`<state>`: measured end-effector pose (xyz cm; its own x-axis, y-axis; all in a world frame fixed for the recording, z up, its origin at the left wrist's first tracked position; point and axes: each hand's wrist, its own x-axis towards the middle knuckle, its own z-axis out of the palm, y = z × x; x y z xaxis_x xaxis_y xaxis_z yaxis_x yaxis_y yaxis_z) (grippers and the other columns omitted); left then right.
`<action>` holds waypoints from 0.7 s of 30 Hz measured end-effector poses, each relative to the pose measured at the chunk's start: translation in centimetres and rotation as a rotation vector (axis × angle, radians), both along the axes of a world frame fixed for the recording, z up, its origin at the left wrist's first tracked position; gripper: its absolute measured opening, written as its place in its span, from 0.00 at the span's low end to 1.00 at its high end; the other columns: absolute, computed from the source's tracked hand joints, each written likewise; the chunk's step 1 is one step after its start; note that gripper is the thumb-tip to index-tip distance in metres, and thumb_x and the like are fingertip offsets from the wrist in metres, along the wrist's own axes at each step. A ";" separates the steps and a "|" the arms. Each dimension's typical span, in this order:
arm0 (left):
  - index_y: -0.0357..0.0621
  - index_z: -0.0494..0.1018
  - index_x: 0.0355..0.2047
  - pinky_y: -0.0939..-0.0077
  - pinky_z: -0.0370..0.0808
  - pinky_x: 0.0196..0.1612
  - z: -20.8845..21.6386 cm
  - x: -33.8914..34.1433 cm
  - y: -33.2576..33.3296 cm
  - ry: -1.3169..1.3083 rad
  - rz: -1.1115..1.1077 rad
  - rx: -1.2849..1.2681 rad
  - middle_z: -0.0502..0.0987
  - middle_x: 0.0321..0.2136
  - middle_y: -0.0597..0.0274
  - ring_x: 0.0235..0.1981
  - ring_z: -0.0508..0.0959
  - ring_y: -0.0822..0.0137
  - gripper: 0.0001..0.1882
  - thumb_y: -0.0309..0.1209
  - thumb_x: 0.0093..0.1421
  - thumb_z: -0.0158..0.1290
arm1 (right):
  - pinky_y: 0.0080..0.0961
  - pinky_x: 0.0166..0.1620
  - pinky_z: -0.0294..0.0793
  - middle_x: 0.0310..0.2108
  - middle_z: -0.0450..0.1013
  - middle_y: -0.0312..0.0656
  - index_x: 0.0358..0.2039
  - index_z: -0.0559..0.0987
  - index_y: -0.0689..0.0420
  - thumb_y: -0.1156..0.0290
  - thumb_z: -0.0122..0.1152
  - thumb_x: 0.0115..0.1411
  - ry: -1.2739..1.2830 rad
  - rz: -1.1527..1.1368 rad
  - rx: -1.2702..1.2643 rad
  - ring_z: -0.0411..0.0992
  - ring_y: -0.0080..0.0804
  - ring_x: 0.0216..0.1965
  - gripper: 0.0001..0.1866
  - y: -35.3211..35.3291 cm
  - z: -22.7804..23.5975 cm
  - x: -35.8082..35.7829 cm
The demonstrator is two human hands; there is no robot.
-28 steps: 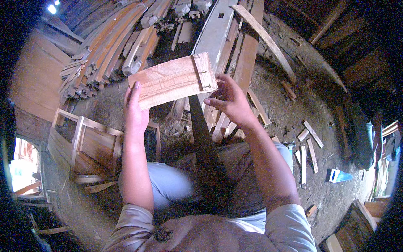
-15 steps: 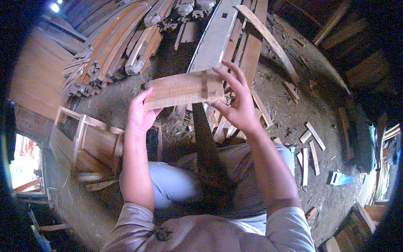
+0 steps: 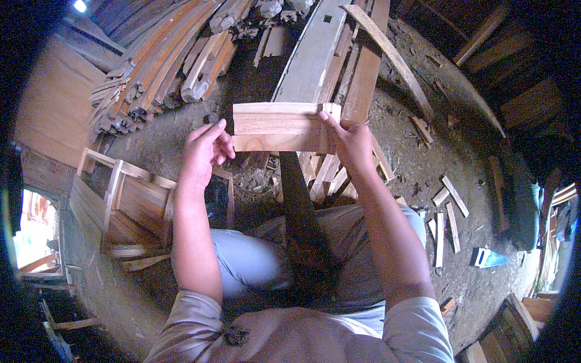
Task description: The person sits on the floor and assembles small wooden pieces into a rectangular frame. They use a hammer to drive nails into the wood and a saw to cut a piece to size. The person arranges the pieces and secures them together.
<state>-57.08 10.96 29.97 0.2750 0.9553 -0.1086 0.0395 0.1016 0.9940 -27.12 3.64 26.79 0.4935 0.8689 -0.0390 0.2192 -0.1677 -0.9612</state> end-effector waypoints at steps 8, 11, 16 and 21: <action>0.47 0.61 0.70 0.45 0.56 0.76 0.5 5.1 -3.1 0.771 -0.068 1.103 0.62 0.71 0.50 0.71 0.63 0.43 0.59 0.42 0.40 0.80 | 0.29 0.30 0.75 0.22 0.79 0.38 0.29 0.87 0.68 0.41 0.71 0.64 -0.075 0.067 -0.137 0.75 0.24 0.25 0.34 0.9 -1.3 0.0; 0.45 0.59 0.71 0.46 0.51 0.79 -1.3 5.9 -3.2 0.871 -0.143 1.071 0.64 0.69 0.49 0.71 0.64 0.48 0.62 0.45 0.38 0.79 | 0.29 0.32 0.77 0.23 0.80 0.41 0.32 0.87 0.70 0.41 0.70 0.65 -0.037 0.138 -0.123 0.76 0.25 0.26 0.35 0.2 0.1 -1.0; 0.41 0.62 0.68 0.47 0.53 0.78 -2.1 6.0 -2.7 0.973 -0.160 1.058 0.71 0.60 0.51 0.64 0.70 0.50 0.56 0.42 0.40 0.78 | 0.33 0.38 0.79 0.25 0.81 0.44 0.34 0.87 0.70 0.39 0.66 0.67 -0.158 0.163 -0.167 0.78 0.29 0.29 0.37 -0.5 1.2 -1.0; 0.44 0.64 0.66 0.52 0.67 0.65 -2.0 5.9 -2.2 0.918 -0.165 1.060 0.72 0.57 0.52 0.59 0.72 0.48 0.55 0.38 0.36 0.78 | 0.34 0.48 0.79 0.35 0.83 0.51 0.46 0.84 0.70 0.43 0.61 0.71 -0.373 0.173 -0.105 0.80 0.35 0.40 0.34 -2.8 2.2 2.0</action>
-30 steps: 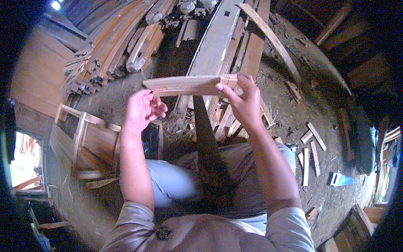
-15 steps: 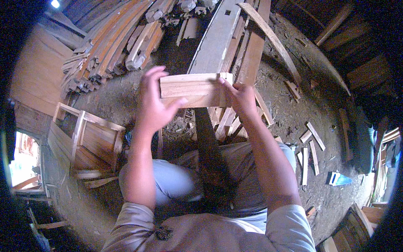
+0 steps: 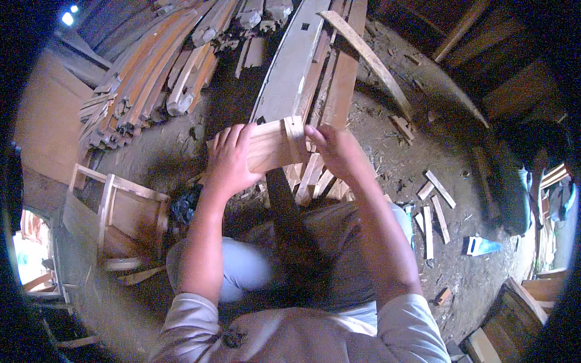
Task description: The person sits on the floor and assembles small wooden pieces into a rectangular frame. They use a hammer to drive nails into the wood and a saw to cut a piece to size. The person arranges the pieces and secures them together.
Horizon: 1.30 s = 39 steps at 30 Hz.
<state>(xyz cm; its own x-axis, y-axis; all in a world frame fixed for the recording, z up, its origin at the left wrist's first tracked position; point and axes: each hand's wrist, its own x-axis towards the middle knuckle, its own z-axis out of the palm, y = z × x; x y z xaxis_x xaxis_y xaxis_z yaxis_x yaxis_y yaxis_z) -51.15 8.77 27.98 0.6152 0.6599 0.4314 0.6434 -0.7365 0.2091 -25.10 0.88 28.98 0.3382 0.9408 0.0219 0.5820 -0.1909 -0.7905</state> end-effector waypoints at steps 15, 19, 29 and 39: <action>0.47 0.61 0.68 0.43 0.67 0.65 -1.8 0.7 0.1 0.079 0.173 -0.016 0.70 0.59 0.52 0.63 0.70 0.46 0.57 0.44 0.40 0.79 | 0.55 0.61 0.69 0.53 0.70 0.56 0.62 0.71 0.60 0.59 0.65 0.67 -0.670 -0.712 -0.587 0.68 0.59 0.60 0.28 -41.5 -20.3 12.2; 0.48 0.61 0.68 0.41 0.70 0.63 -1.7 0.5 -0.1 0.082 0.193 0.002 0.70 0.60 0.51 0.62 0.71 0.44 0.57 0.45 0.40 0.79 | 0.53 0.59 0.68 0.52 0.70 0.54 0.56 0.73 0.59 0.61 0.62 0.68 -0.708 -0.654 -0.501 0.70 0.57 0.57 0.21 -41.9 -20.5 9.8; 0.36 0.67 0.66 0.60 0.72 0.64 -2.8 -1.7 0.9 -0.658 -0.152 -0.961 0.74 0.61 0.46 0.58 0.78 0.55 0.28 0.31 0.67 0.55 | 0.52 0.61 0.68 0.54 0.71 0.52 0.55 0.73 0.60 0.60 0.64 0.67 -0.675 -0.676 -0.545 0.69 0.54 0.60 0.23 -38.0 -22.4 12.8; 0.34 0.79 0.53 0.66 0.78 0.57 -4.6 -5.5 1.9 -1.297 -0.025 -1.262 0.84 0.49 0.50 0.49 0.84 0.59 0.21 0.23 0.58 0.58 | 0.51 0.60 0.71 0.57 0.75 0.53 0.61 0.71 0.58 0.61 0.56 0.71 -0.847 -0.592 -0.660 0.73 0.51 0.59 0.23 -40.4 -27.6 18.8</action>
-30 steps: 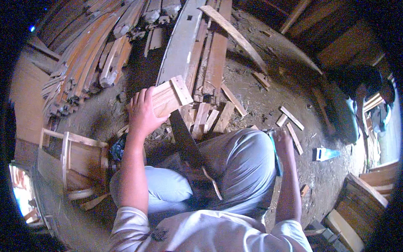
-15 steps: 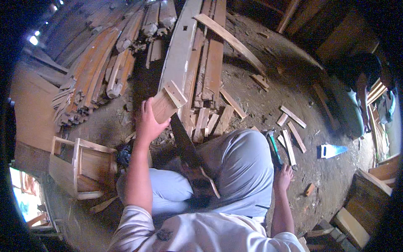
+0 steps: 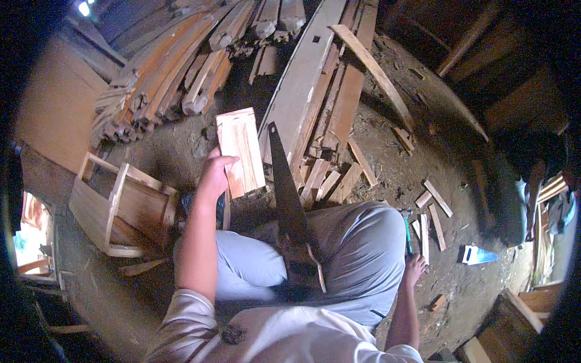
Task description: The person sits on the floor and assembles small wooden pieces into a rectangular frame. They use a hammer to drive nails into the wood and a saw to cut a piece to size. The person arranges the pieces and secures them together.
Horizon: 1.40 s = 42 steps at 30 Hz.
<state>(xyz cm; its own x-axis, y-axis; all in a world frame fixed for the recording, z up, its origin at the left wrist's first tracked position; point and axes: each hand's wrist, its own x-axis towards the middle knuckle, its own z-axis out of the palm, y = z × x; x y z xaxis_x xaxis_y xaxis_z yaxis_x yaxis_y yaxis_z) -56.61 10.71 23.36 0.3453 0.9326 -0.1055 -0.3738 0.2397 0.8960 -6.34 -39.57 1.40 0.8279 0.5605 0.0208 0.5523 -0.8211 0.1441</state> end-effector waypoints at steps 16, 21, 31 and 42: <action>0.39 0.81 0.51 0.64 0.79 0.52 -9.9 -0.7 6.3 0.413 0.035 -0.064 0.86 0.47 0.57 0.45 0.85 0.63 0.19 0.31 0.61 0.67 | 0.35 0.29 0.65 0.20 0.70 0.35 0.24 0.77 0.56 0.47 0.79 0.55 0.508 0.243 0.487 0.65 0.25 0.25 0.26 23.9 23.2 -4.4; 0.39 0.81 0.49 0.65 0.79 0.51 -10.1 -0.2 6.9 0.457 0.050 -0.015 0.86 0.44 0.56 0.45 0.85 0.64 0.18 0.29 0.59 0.66 | 0.28 0.30 0.66 0.23 0.73 0.31 0.28 0.78 0.56 0.53 0.85 0.51 0.793 0.331 0.632 0.68 0.24 0.24 0.24 38.9 24.4 -17.2; 0.37 0.81 0.49 0.67 0.80 0.52 -11.9 2.1 7.6 0.565 0.110 0.155 0.87 0.44 0.58 0.45 0.85 0.65 0.18 0.30 0.59 0.68 | 0.29 0.33 0.74 0.26 0.80 0.36 0.27 0.81 0.58 0.53 0.86 0.49 1.087 0.254 0.550 0.74 0.26 0.25 0.24 44.9 18.1 -24.8; 0.35 0.79 0.51 0.63 0.80 0.53 -10.4 3.5 6.6 0.792 0.170 0.293 0.86 0.46 0.50 0.48 0.86 0.58 0.21 0.33 0.61 0.67 | 0.28 0.32 0.73 0.26 0.80 0.34 0.26 0.82 0.57 0.65 0.82 0.52 1.045 0.233 0.671 0.75 0.23 0.26 0.14 44.1 18.3 -22.6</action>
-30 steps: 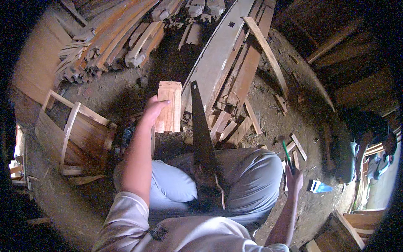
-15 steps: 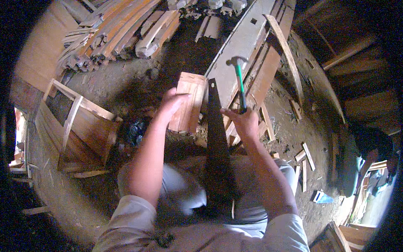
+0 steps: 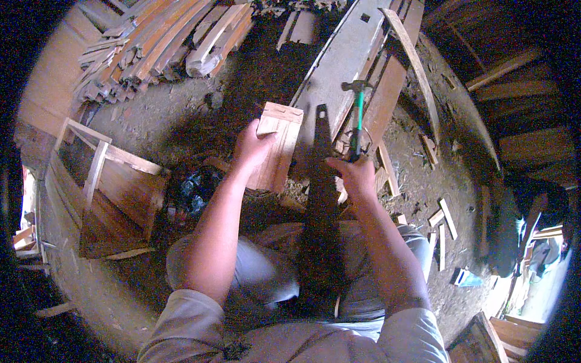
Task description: The person sits on the floor and assembles small wooden pieces into a rectangular frame. They use a hammer to drive nails into the wood and a saw to cut a piece to size. The person arranges the pieces and secures them together.
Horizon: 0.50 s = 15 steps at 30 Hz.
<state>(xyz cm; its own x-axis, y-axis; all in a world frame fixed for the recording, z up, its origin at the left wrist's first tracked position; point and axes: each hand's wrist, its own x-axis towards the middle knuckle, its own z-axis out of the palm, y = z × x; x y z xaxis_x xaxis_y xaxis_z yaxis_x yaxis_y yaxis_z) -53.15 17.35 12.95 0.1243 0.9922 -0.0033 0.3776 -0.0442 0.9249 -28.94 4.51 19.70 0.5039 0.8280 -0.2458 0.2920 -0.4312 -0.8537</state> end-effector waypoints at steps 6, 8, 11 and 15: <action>0.34 0.80 0.50 0.58 0.81 0.50 2.1 -0.5 -0.9 0.098 -0.004 -0.031 0.86 0.42 0.43 0.45 0.87 0.49 0.23 0.38 0.60 0.67 | 0.29 0.31 0.67 0.24 0.74 0.32 0.26 0.77 0.54 0.69 0.81 0.50 0.086 -0.184 0.028 0.70 0.24 0.24 0.15 -1.6 2.6 0.5; 0.34 0.81 0.49 0.55 0.81 0.52 2.3 -0.3 -1.4 0.335 0.049 -0.059 0.86 0.42 0.40 0.46 0.86 0.44 0.26 0.46 0.63 0.63 | 0.29 0.29 0.64 0.22 0.71 0.30 0.24 0.74 0.51 0.68 0.81 0.50 0.116 -0.198 -0.016 0.66 0.22 0.23 0.18 -1.6 2.1 1.2; 0.33 0.82 0.45 0.51 0.82 0.52 3.5 0.5 -2.5 0.549 0.090 -0.209 0.85 0.44 0.37 0.48 0.85 0.41 0.32 0.56 0.65 0.57 | 0.29 0.26 0.61 0.22 0.71 0.31 0.24 0.75 0.50 0.67 0.81 0.50 0.152 -0.223 -0.109 0.66 0.22 0.22 0.17 -1.5 1.6 1.6; 0.31 0.80 0.46 0.49 0.82 0.53 1.4 0.0 -2.3 0.590 0.057 -0.283 0.85 0.44 0.36 0.48 0.85 0.40 0.40 0.64 0.67 0.48 | 0.29 0.25 0.60 0.22 0.71 0.32 0.24 0.78 0.52 0.65 0.81 0.52 0.096 -0.214 -0.198 0.66 0.23 0.21 0.15 -1.1 0.5 1.6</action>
